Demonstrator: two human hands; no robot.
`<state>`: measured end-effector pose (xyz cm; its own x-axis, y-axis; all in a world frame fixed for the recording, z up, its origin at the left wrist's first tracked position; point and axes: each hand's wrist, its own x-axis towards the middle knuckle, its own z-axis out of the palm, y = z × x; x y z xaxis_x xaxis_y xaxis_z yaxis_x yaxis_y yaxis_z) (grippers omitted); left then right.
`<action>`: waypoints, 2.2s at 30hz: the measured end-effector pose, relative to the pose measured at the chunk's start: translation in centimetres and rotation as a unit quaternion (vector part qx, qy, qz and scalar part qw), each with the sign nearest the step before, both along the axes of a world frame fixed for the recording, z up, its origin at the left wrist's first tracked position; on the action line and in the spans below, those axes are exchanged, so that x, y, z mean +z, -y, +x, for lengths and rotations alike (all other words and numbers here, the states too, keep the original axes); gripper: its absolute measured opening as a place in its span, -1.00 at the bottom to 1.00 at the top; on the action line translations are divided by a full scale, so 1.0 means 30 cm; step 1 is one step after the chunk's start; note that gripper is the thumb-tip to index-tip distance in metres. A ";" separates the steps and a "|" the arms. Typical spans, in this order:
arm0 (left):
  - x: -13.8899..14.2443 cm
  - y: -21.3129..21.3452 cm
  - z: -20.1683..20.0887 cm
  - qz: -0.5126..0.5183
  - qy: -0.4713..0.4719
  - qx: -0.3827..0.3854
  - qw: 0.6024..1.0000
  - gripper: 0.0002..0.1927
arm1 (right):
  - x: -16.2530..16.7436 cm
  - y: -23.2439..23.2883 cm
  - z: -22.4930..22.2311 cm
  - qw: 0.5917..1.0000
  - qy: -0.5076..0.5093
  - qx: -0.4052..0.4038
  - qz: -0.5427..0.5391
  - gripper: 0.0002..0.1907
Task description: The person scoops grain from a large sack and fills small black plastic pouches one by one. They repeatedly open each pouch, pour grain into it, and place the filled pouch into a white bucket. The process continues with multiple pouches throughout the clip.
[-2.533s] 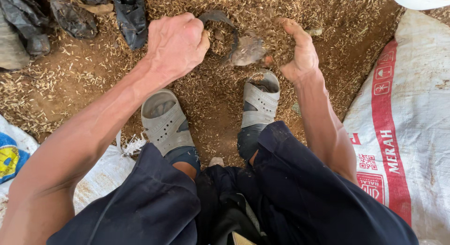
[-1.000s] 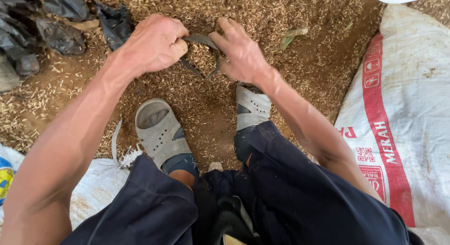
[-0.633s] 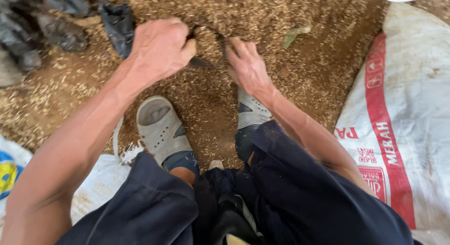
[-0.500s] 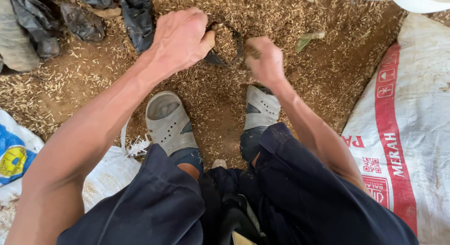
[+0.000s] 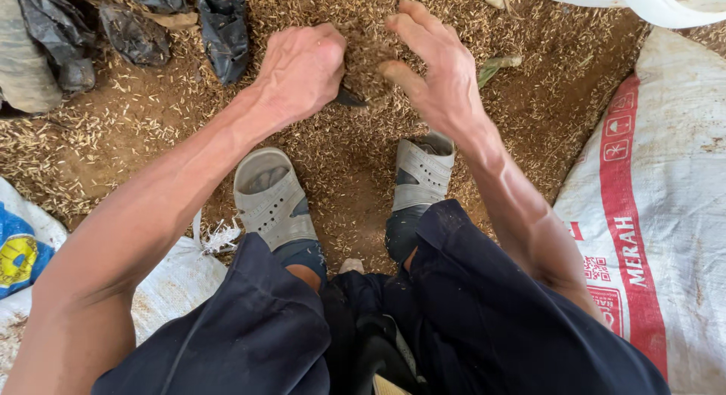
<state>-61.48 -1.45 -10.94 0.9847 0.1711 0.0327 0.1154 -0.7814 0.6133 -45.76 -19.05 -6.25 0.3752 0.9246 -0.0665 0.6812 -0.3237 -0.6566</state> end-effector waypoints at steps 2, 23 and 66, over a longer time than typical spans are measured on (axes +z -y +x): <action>0.005 0.012 0.000 0.003 0.034 -0.013 0.999 -0.96 | -0.002 -0.021 0.018 0.998 -0.041 0.050 -0.021 -0.50; 0.037 -0.003 -0.002 0.048 -0.041 -0.029 0.998 -0.88 | -0.117 0.019 -0.035 0.999 0.022 0.025 0.026 -0.65; 0.127 0.029 -0.011 -0.040 -0.147 -0.028 0.988 -0.70 | -0.048 -0.013 -0.038 0.982 -0.111 0.055 -0.139 -0.44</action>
<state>-61.82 -2.32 -7.12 0.9576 0.1075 -0.2673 0.2562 -0.7424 0.6191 -46.90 -18.66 -7.67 0.2217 0.8929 -0.3920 0.5721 -0.4446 -0.6892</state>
